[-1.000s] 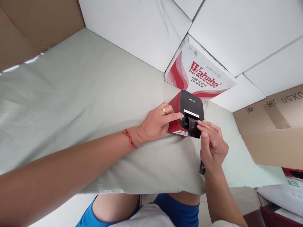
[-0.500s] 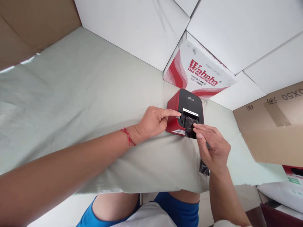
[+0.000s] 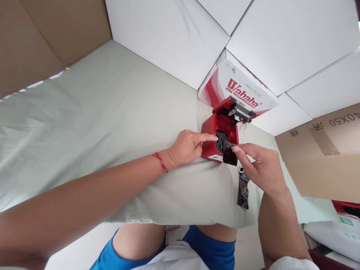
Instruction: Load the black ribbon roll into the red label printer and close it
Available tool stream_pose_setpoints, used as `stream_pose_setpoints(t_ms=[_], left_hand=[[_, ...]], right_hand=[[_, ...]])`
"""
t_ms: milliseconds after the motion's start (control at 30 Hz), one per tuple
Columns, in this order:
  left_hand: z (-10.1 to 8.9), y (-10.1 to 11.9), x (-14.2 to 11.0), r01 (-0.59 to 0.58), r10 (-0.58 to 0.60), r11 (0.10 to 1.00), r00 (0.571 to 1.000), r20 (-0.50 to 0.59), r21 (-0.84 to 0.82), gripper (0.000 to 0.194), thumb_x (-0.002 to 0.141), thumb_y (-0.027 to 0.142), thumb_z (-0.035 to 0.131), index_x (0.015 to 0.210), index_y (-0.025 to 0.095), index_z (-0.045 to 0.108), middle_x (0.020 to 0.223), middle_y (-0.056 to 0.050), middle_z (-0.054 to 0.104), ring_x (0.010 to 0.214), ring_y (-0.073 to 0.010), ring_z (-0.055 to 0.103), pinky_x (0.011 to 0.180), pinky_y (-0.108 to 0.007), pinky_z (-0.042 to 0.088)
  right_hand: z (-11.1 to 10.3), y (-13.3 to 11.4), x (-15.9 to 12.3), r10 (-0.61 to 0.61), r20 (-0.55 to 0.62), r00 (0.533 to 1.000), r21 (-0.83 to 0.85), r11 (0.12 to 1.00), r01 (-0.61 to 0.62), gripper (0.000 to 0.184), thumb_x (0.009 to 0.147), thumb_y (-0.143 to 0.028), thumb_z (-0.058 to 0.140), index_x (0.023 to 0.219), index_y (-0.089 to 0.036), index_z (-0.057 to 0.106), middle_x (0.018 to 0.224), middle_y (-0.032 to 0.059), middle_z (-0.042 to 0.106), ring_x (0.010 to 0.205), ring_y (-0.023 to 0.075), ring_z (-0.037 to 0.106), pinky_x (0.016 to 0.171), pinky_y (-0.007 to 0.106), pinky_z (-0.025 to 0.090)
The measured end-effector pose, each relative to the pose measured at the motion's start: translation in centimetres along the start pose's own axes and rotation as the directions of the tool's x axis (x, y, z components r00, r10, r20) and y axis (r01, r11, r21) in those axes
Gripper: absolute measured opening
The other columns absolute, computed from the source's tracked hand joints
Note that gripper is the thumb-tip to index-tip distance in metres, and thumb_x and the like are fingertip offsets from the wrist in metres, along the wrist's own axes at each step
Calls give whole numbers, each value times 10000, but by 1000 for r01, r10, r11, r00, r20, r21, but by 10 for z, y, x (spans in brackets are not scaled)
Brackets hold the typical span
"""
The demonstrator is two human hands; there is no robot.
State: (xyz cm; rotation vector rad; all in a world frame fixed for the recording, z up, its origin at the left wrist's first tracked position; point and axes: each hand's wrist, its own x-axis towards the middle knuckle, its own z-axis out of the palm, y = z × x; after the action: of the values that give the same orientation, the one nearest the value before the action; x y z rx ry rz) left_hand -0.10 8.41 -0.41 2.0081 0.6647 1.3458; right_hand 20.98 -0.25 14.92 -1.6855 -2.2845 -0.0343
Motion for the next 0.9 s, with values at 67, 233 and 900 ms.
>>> stream_pose_setpoints(t_ms=[67,233,900], left_hand=[[0,0,-2,-36,35,998,999,15,49,665,798,10,463,1336,219,795,1028,12,889,641,-108,754,675,-215,602],[4,0,-4,-140,129,952,990,56,272,670,852,51,484,1470,230,673,1006,18,875,707,-132,775,629,-221,531],[5,4,0,-42,3,923,995,102,381,644,926,110,420,1564,163,486,935,-22,802,759,-195,755,665,-285,515]], right_hand=[[-2,4,9,42,16,999,-11,999,-42,372,1094,-462,573,867,-256,783,768,11,783,661,174,700,628,328,495],[1,17,57,137,253,958,-161,982,-98,262,1039,-317,558,940,-260,793,812,9,805,666,200,711,645,338,488],[-53,20,32,195,185,963,71,975,-211,358,946,-519,730,1251,-334,705,1166,54,825,823,257,760,649,377,576]])
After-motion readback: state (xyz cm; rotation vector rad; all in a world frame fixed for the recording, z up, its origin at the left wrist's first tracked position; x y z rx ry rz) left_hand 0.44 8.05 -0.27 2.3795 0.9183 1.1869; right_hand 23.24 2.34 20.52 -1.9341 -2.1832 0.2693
